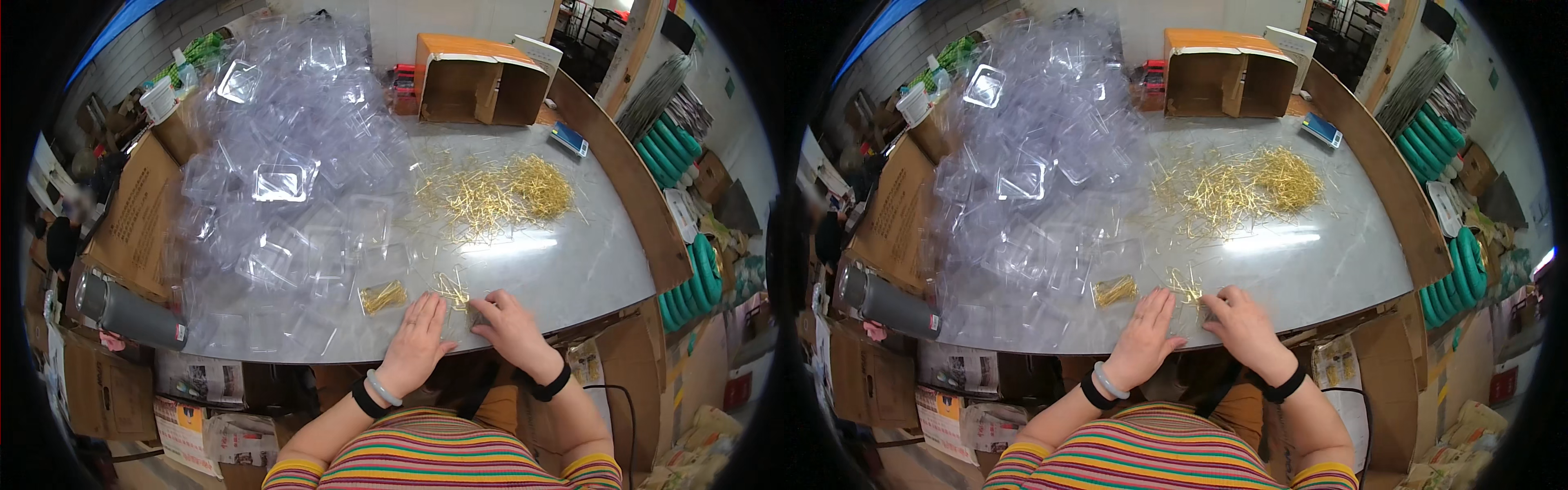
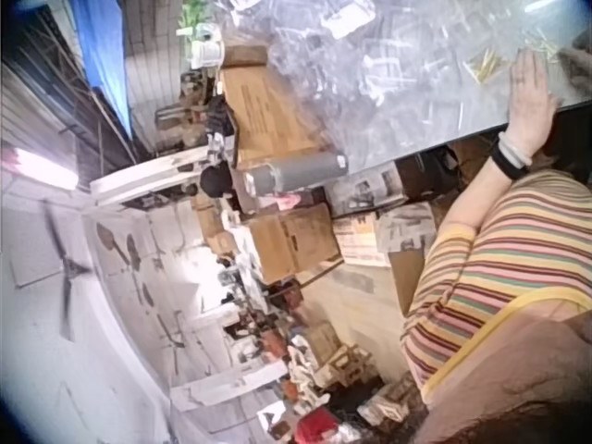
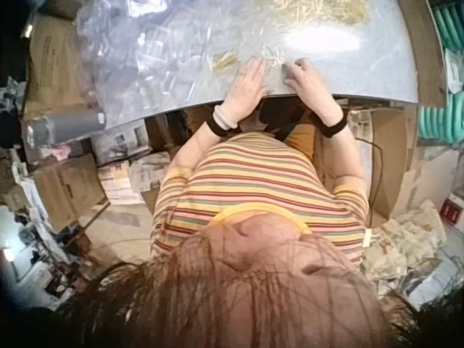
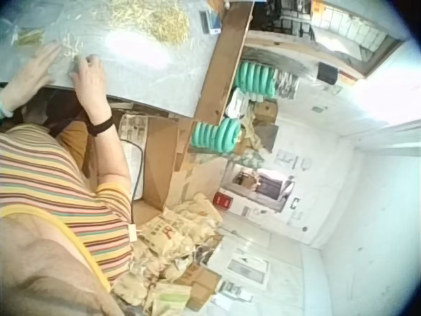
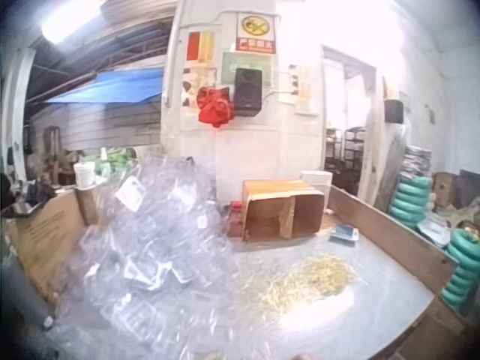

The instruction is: Organize small metal components into containers.

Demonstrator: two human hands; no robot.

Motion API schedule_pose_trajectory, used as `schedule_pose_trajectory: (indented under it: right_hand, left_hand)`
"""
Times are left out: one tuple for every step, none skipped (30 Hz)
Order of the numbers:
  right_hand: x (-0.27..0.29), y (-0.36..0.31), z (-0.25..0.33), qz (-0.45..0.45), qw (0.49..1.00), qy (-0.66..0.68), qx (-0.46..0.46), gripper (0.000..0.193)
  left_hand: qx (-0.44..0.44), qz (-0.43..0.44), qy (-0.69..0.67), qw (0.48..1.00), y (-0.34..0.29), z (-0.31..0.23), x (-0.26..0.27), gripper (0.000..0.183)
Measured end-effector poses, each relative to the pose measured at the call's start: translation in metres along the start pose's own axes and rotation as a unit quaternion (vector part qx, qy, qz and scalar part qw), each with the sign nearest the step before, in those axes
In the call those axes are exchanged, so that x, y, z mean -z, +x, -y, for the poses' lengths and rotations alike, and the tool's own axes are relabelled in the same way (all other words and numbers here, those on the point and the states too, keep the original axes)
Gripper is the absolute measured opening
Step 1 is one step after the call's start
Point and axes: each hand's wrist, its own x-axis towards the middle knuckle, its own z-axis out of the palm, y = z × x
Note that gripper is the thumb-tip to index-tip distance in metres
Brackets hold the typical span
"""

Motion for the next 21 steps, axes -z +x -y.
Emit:
schedule_pose_trajectory:
  right_hand:
    - [-0.008, 0.004, 0.002, -0.036, 0.999, 0.0, 0.033, 0.038]
    - [-0.01, 0.008, 0.004, -0.033, 0.999, 0.0, 0.036, 0.038]
    - [-0.011, 0.013, 0.005, -0.017, 0.998, 0.033, 0.055, 0.032]
    - [-0.009, 0.02, 0.005, -0.001, 0.995, 0.067, 0.073, 0.027]
    - [0.0, 0.031, 0.0, 0.02, 0.996, 0.054, 0.067, 0.019]
    - [0.004, 0.045, -0.001, 0.022, 0.996, 0.054, 0.069, 0.019]
    - [0.005, 0.059, -0.004, -0.012, 0.999, -0.011, 0.027, 0.017]
    - [0.003, 0.069, -0.007, -0.047, 0.996, -0.077, -0.016, 0.015]
    - [-0.002, 0.075, -0.013, -0.048, 0.996, -0.079, -0.015, 0.015]
    - [-0.009, 0.081, -0.02, -0.058, 0.995, -0.076, 0.012, 0.016]
    - [-0.011, 0.088, -0.021, -0.065, 0.994, -0.07, 0.043, 0.018]
    - [-0.012, 0.092, -0.021, -0.065, 0.994, -0.07, 0.047, 0.018]
    - [-0.013, 0.097, -0.02, -0.013, 0.996, -0.05, 0.07, 0.02]
    - [-0.014, 0.097, -0.017, 0.042, 0.995, -0.028, 0.09, 0.022]
    - [-0.013, 0.104, -0.018, 0.025, 0.994, -0.052, 0.095, 0.026]
    - [-0.013, 0.11, -0.016, 0.027, 0.994, -0.051, 0.096, 0.026]
    - [-0.012, 0.118, -0.006, 0.028, 0.995, -0.072, 0.057, 0.027]
    - [-0.012, 0.124, 0.002, 0.028, 0.995, -0.094, 0.017, 0.027]
    - [-0.018, 0.125, 0.007, -0.014, 0.994, -0.108, 0.027, 0.027]
    - [-0.022, 0.128, 0.002, -0.015, 0.994, -0.108, 0.026, 0.027]
    - [-0.027, 0.132, -0.003, -0.016, 0.994, -0.099, 0.05, 0.024]
  left_hand:
    - [0.003, -0.006, -0.005, 1.0, 0.002, -0.002, 0.0, 0.071]
    - [0.007, -0.008, -0.005, 1.0, 0.002, -0.004, 0.0, 0.071]
    - [0.008, -0.009, 0.003, 1.0, 0.004, -0.005, 0.001, 0.069]
    - [0.009, -0.009, 0.012, 1.0, 0.004, -0.006, 0.001, 0.068]
    - [0.013, -0.011, 0.012, 1.0, 0.004, -0.005, 0.0, 0.068]
    - [0.008, -0.016, 0.023, 1.0, 0.003, -0.005, -0.001, 0.064]
    - [0.003, -0.022, 0.034, 0.999, 0.002, -0.004, -0.003, 0.061]
    - [0.004, -0.023, 0.033, 0.999, 0.001, -0.003, -0.004, 0.061]
    - [-0.003, -0.02, 0.03, 0.999, 0.002, -0.002, -0.003, 0.057]
    - [-0.009, -0.017, 0.027, 0.999, 0.002, -0.002, -0.002, 0.052]
    - [-0.007, -0.021, 0.03, 0.999, 0.001, 0.002, -0.002, 0.052]
    - [-0.014, -0.019, 0.021, 1.0, -0.002, 0.005, -0.004, 0.049]
    - [-0.021, -0.016, 0.013, 1.0, -0.003, 0.008, -0.004, 0.046]
    - [-0.018, -0.016, 0.013, 1.0, -0.004, 0.008, -0.003, 0.046]
    - [-0.027, -0.02, 0.002, 0.999, -0.004, 0.008, -0.002, 0.044]
    - [-0.036, -0.024, -0.008, 0.999, -0.005, 0.008, -0.001, 0.043]
    - [-0.034, -0.023, -0.008, 0.999, -0.006, 0.008, -0.001, 0.043]
    - [-0.034, -0.021, -0.011, 0.999, -0.005, 0.008, 0.0, 0.043]
    - [-0.033, -0.019, -0.015, 0.999, -0.004, 0.009, 0.0, 0.043]
    - [-0.035, -0.018, -0.014, 0.999, -0.004, 0.009, 0.0, 0.043]
    - [-0.039, -0.017, -0.01, 0.999, -0.004, 0.009, -0.001, 0.043]
